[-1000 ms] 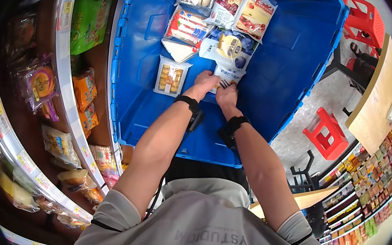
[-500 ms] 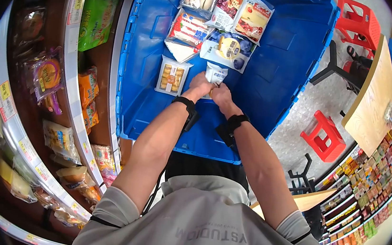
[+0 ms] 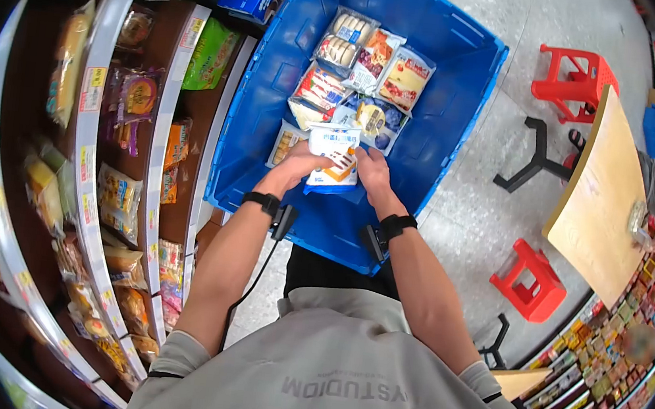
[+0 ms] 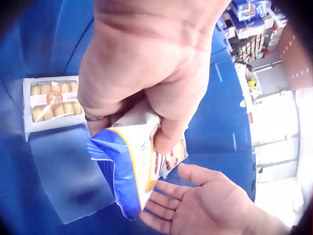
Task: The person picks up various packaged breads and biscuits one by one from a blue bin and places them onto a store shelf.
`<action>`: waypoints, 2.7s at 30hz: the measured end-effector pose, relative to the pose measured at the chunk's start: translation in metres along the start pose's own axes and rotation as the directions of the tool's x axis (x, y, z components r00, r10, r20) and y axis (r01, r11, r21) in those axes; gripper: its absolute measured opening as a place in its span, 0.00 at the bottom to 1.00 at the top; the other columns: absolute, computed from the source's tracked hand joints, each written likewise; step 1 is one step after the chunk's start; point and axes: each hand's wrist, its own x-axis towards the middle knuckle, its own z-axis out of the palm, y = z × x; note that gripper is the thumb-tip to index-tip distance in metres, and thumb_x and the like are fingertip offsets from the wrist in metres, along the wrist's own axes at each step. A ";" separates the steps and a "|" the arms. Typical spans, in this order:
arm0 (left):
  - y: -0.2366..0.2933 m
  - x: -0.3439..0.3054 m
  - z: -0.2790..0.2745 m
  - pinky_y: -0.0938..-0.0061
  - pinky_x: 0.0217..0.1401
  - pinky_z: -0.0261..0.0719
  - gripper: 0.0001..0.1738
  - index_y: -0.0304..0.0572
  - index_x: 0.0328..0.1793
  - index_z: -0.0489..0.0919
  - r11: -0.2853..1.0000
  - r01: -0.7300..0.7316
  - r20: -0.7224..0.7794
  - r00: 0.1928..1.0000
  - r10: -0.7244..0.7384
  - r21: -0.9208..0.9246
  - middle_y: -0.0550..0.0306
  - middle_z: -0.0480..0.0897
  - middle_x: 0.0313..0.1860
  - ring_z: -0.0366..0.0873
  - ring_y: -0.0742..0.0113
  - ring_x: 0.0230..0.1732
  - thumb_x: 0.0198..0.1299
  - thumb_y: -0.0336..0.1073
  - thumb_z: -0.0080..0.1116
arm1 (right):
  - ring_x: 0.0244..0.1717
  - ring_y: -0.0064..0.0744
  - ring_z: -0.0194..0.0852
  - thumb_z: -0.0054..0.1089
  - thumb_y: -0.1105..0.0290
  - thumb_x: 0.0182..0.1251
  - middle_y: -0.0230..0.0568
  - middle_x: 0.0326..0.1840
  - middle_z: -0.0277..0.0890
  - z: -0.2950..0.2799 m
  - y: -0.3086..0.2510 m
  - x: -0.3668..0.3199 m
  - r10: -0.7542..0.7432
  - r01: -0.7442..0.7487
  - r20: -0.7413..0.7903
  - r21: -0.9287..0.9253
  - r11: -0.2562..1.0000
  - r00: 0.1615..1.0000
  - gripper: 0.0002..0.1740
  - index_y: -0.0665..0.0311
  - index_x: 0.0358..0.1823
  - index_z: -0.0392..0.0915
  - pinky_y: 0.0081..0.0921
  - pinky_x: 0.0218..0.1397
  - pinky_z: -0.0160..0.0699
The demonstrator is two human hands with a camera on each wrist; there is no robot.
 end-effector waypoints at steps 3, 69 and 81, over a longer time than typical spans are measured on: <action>0.020 -0.045 0.014 0.69 0.60 0.78 0.28 0.33 0.63 0.74 0.984 -0.045 0.099 0.993 0.063 -0.173 0.49 0.81 0.58 0.80 0.61 0.57 0.53 0.22 0.63 | 0.73 0.45 0.59 0.55 0.50 0.67 0.57 0.74 0.59 -0.037 -0.048 -0.035 -0.087 0.067 0.159 0.130 0.989 0.983 0.43 0.74 0.73 0.56 0.33 0.71 0.61; -0.699 -0.732 0.080 0.72 0.58 0.77 0.31 0.30 0.65 0.67 0.136 -0.955 -0.893 0.187 -0.410 -0.263 0.51 0.79 0.55 0.78 0.66 0.54 0.54 0.24 0.62 | 0.51 0.30 0.78 0.57 0.65 0.71 0.39 0.50 0.79 0.458 0.489 -0.668 0.616 0.758 0.785 -0.436 0.485 0.057 0.15 0.67 0.53 0.75 0.28 0.55 0.76; -0.825 -0.832 0.029 0.70 0.60 0.79 0.30 0.32 0.68 0.65 -0.145 -0.986 -0.918 0.134 -0.372 -0.085 0.50 0.78 0.58 0.79 0.64 0.56 0.58 0.20 0.58 | 0.47 0.23 0.78 0.54 0.59 0.74 0.34 0.49 0.81 0.539 0.578 -0.777 0.583 0.763 0.808 -0.324 0.559 -0.084 0.16 0.63 0.52 0.76 0.26 0.53 0.75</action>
